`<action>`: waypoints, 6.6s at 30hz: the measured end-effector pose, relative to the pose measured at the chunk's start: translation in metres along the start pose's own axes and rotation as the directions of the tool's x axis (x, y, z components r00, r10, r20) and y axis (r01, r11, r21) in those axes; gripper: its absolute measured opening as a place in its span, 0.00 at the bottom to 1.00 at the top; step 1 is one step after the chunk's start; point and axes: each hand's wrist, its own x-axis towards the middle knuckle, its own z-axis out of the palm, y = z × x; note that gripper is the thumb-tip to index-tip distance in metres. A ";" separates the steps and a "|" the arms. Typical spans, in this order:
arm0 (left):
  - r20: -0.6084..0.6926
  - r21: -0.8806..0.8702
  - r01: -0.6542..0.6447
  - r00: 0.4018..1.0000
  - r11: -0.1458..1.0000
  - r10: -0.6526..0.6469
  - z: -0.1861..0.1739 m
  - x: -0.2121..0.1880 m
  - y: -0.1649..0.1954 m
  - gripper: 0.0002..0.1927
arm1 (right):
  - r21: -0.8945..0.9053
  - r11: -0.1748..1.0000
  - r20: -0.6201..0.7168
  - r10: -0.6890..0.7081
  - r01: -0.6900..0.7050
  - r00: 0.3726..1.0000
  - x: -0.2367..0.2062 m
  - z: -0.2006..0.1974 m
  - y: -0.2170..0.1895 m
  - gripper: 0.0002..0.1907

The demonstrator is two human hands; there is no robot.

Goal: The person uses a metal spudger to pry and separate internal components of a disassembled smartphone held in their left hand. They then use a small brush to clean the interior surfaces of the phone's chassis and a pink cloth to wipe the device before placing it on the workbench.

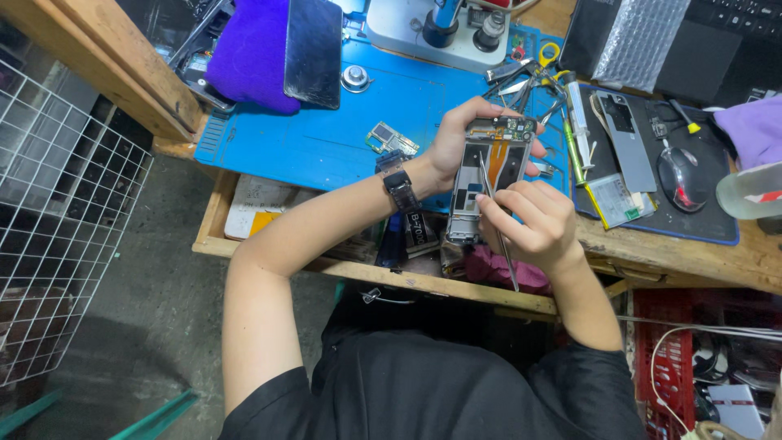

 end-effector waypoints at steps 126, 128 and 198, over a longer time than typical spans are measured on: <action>-0.017 0.046 -0.025 1.000 0.999 0.026 -0.005 -0.003 0.007 0.32 | 0.020 0.981 -0.147 0.196 -0.195 0.970 -0.015 -0.001 0.012 0.12; -0.020 0.052 -0.023 1.000 0.998 0.024 -0.004 -0.003 0.007 0.32 | 0.019 0.981 -0.146 0.194 -0.193 0.970 -0.015 -0.001 0.012 0.13; -0.002 0.053 -0.052 0.999 0.997 0.052 -0.001 -0.001 0.008 0.34 | 0.768 0.465 -0.058 0.735 -0.440 0.675 -0.042 0.011 0.025 0.06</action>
